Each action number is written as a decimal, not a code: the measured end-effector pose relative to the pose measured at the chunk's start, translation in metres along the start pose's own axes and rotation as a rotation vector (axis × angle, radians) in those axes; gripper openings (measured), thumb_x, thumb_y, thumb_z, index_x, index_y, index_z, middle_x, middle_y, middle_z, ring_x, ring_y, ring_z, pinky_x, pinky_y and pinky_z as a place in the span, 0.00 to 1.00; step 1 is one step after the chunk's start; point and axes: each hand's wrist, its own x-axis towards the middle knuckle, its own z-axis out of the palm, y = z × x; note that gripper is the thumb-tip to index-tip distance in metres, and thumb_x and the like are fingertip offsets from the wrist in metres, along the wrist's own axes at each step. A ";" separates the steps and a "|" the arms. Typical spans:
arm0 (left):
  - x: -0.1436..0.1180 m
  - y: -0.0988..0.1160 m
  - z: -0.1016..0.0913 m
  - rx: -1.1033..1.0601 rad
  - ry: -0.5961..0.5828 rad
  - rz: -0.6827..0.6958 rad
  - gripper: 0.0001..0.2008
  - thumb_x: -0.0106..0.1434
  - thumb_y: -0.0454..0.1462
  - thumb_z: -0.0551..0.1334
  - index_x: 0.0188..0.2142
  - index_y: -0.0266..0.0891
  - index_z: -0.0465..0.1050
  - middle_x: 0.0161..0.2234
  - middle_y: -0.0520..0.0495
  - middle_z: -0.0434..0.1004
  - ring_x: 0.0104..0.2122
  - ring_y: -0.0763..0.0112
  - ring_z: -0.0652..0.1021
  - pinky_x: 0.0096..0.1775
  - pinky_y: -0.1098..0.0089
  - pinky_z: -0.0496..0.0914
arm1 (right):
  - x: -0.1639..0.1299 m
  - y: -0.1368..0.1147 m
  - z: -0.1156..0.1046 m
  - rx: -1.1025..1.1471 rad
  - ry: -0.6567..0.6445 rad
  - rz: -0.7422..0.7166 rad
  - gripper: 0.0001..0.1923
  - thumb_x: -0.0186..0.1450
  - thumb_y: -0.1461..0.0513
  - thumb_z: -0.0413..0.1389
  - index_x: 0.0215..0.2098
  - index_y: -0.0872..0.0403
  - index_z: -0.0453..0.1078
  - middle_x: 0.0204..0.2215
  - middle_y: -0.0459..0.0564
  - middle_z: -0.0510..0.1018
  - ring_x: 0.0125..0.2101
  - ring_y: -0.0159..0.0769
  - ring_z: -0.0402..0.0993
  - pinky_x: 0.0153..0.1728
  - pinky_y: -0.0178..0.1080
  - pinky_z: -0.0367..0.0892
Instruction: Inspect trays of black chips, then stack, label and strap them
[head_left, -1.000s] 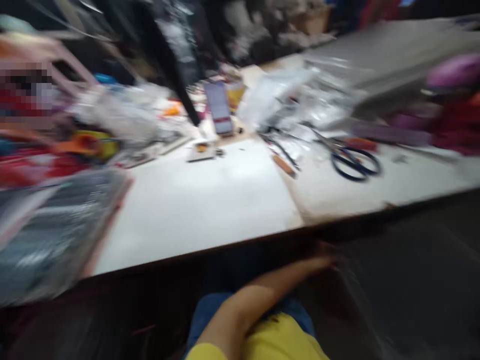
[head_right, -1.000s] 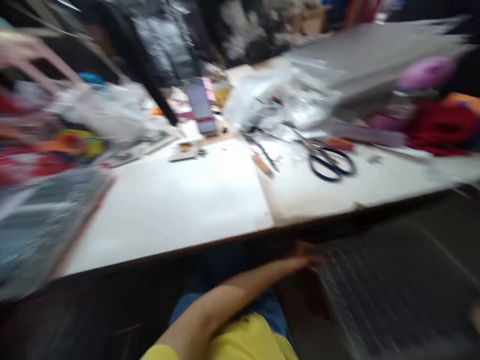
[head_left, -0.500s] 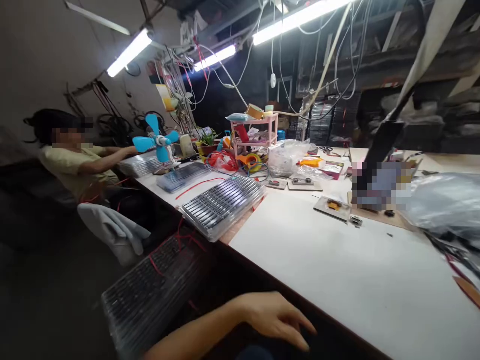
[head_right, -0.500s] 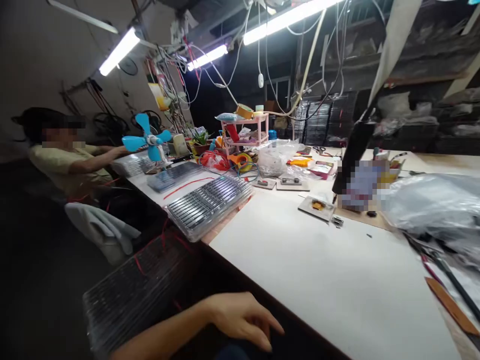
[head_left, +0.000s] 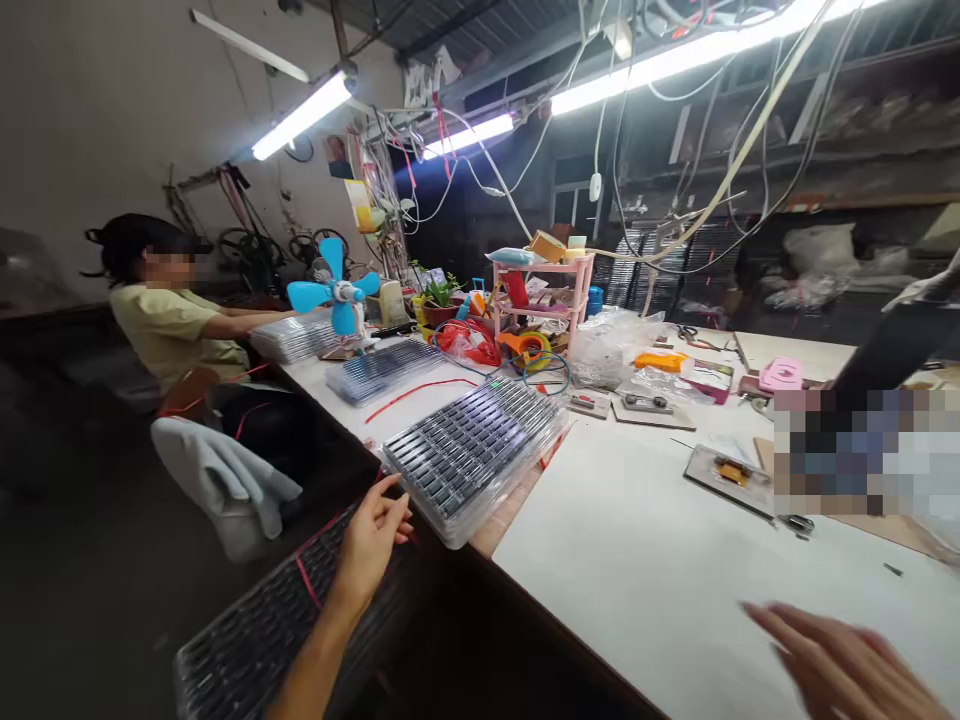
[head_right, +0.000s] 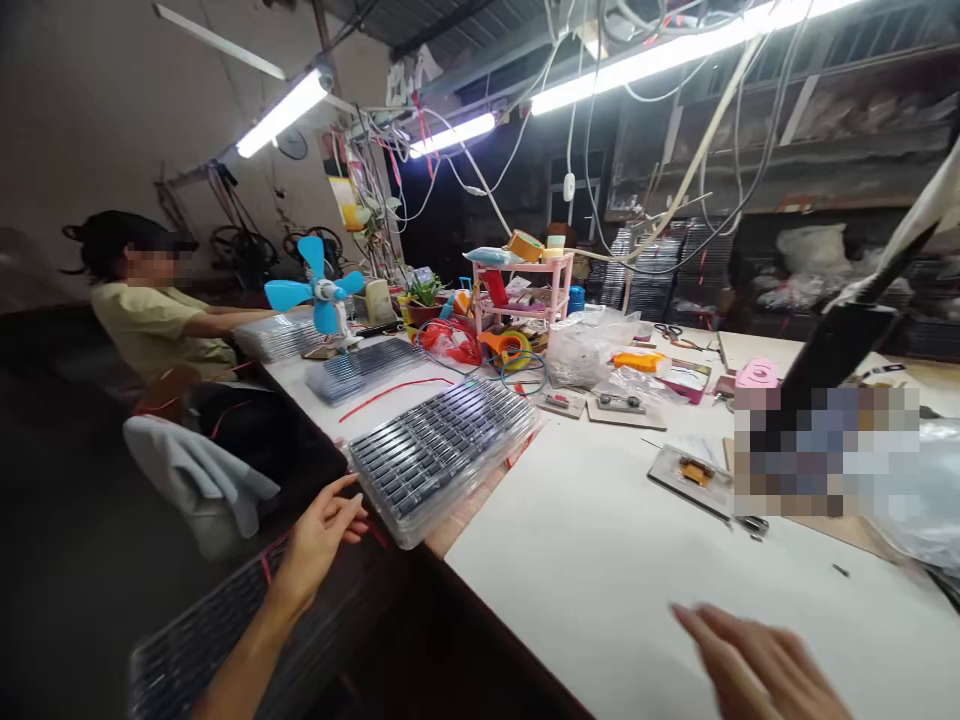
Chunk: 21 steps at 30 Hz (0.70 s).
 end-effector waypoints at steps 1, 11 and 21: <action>0.005 -0.004 0.000 -0.010 -0.001 -0.014 0.38 0.52 0.54 0.63 0.56 0.33 0.62 0.25 0.52 0.72 0.23 0.69 0.75 0.25 0.70 0.70 | 0.017 -0.007 0.008 -0.009 -0.092 -0.155 0.20 0.66 0.54 0.48 0.55 0.29 0.64 0.42 0.55 0.76 0.40 0.45 0.75 0.34 0.48 0.71; 0.033 -0.018 0.007 0.052 -0.021 -0.040 0.38 0.52 0.56 0.63 0.56 0.35 0.68 0.22 0.55 0.69 0.22 0.71 0.72 0.25 0.72 0.69 | 0.236 -0.027 0.144 -0.099 -0.343 -0.067 0.19 0.66 0.66 0.47 0.55 0.55 0.65 0.52 0.58 0.70 0.50 0.45 0.67 0.47 0.46 0.64; 0.034 -0.015 0.000 -0.062 0.136 -0.073 0.24 0.51 0.50 0.66 0.42 0.37 0.78 0.20 0.54 0.68 0.19 0.76 0.66 0.20 0.76 0.62 | 0.268 -0.020 0.203 0.036 -0.272 0.141 0.19 0.63 0.52 0.45 0.40 0.54 0.72 0.39 0.60 0.76 0.39 0.52 0.74 0.36 0.51 0.68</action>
